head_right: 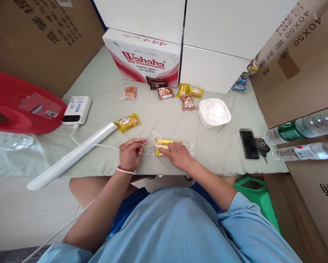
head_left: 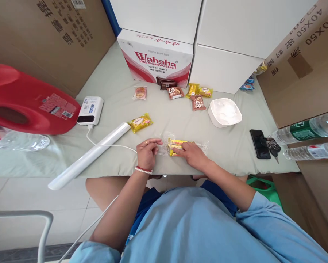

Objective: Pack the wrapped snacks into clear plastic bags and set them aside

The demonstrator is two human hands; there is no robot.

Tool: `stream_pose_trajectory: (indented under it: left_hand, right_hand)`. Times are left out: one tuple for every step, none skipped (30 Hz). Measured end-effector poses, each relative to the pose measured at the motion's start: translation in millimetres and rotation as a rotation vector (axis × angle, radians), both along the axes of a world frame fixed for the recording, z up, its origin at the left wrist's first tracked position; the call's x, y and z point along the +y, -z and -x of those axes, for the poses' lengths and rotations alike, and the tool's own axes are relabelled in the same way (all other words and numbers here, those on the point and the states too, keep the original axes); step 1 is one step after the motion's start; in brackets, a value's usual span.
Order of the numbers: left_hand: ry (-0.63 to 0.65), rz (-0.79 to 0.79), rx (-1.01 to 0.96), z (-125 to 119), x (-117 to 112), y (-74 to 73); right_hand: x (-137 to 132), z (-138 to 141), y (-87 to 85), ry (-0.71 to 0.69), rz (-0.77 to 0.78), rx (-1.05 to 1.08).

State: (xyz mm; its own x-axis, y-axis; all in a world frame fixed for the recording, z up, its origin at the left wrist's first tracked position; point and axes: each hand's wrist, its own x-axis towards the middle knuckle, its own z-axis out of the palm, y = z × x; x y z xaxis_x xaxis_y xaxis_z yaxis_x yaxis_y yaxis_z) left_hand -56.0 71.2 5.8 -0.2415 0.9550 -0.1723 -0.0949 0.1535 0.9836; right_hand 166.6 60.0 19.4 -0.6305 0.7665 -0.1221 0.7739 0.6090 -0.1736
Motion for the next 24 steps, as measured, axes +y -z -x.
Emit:
stream_pose_trajectory:
  left_hand:
    - [-0.092,-0.003,0.067,1,4,-3.2]
    - [-0.155,-0.012,0.173,0,7,-7.1]
    - [-0.181,-0.025,0.307,-3,10,-11.2]
    - [-0.168,-0.043,0.454,-9,13,-15.3]
    - [-0.124,-0.065,0.600,-15,16,-18.7]
    - [-0.059,-0.090,0.728,-23,18,-21.4]
    - [0.021,-0.110,0.828,-29,20,-22.9]
    - [0.107,-0.121,0.895,-33,22,-23.4]
    - [0.187,-0.123,0.929,-35,23,-22.9]
    - [0.245,-0.125,0.935,-33,23,-21.4]
    - [0.276,-0.140,0.925,-28,22,-19.2]
    - [0.288,-0.167,0.908,-19,19,-16.4]
    - [0.279,-0.212,0.896,-8,15,-13.0]
    - [0.264,-0.262,0.895,4,10,-9.4]
    - [0.276,-0.290,0.899,17,5,-5.6]
    - [0.298,-0.287,0.915,29,-2,-1.8]
    - [0.320,-0.260,0.939,39,-8,1.8]
    - [0.339,-0.225,0.961,47,-14,5.1]
    - [0.344,-0.185,0.979,52,-18,7.8]
    - [0.333,-0.149,0.986,54,-21,9.8]
    - [0.299,-0.120,0.979,54,-22,10.8]
    - [0.238,-0.096,0.956,51,-21,11.0]
    - [0.158,-0.075,0.919,47,-18,10.2]
    - [0.072,-0.060,0.868,42,-13,8.7]
  right_hand:
    - [-2,1,-0.4,-0.005,-0.015,-0.018]
    - [-4,2,-0.8,-0.008,-0.030,-0.033]
    - [-6,2,-1.3,-0.010,-0.043,-0.046]
    - [-8,3,-1.7,-0.010,-0.055,-0.056]
    - [-9,5,-2.2,-0.011,-0.064,-0.063]
    - [-10,5,-2.7,-0.011,-0.072,-0.067]
    - [-10,6,-3.0,-0.011,-0.077,-0.069]
    - [-10,7,-3.1,-0.009,-0.080,-0.068]
    - [-10,7,-2.9,-0.004,-0.077,-0.064]
    - [-9,7,-2.3,0.004,-0.068,-0.059]
    - [-8,7,-1.4,0.015,-0.053,-0.052]
    - [-7,6,0.0,0.027,-0.036,-0.040]
    - [-6,6,1.7,0.037,-0.017,-0.024]
    - [-5,5,3.7,0.045,0.000,-0.002]
    - [-3,3,5.9,0.050,0.014,0.026]
    - [-2,2,8.0,0.051,0.027,0.058]
    - [0,0,10.0,0.052,0.038,0.094]
    - [1,-3,11.7,0.053,0.049,0.134]
    - [2,-5,13.0,0.050,0.062,0.177]
    - [3,-8,13.8,0.044,0.074,0.221]
    - [3,-10,14.1,0.036,0.083,0.265]
    - [2,-12,14.0,0.028,0.088,0.302]
    - [1,-13,13.5,0.024,0.088,0.329]
    - [0,-13,12.8,0.025,0.084,0.343]
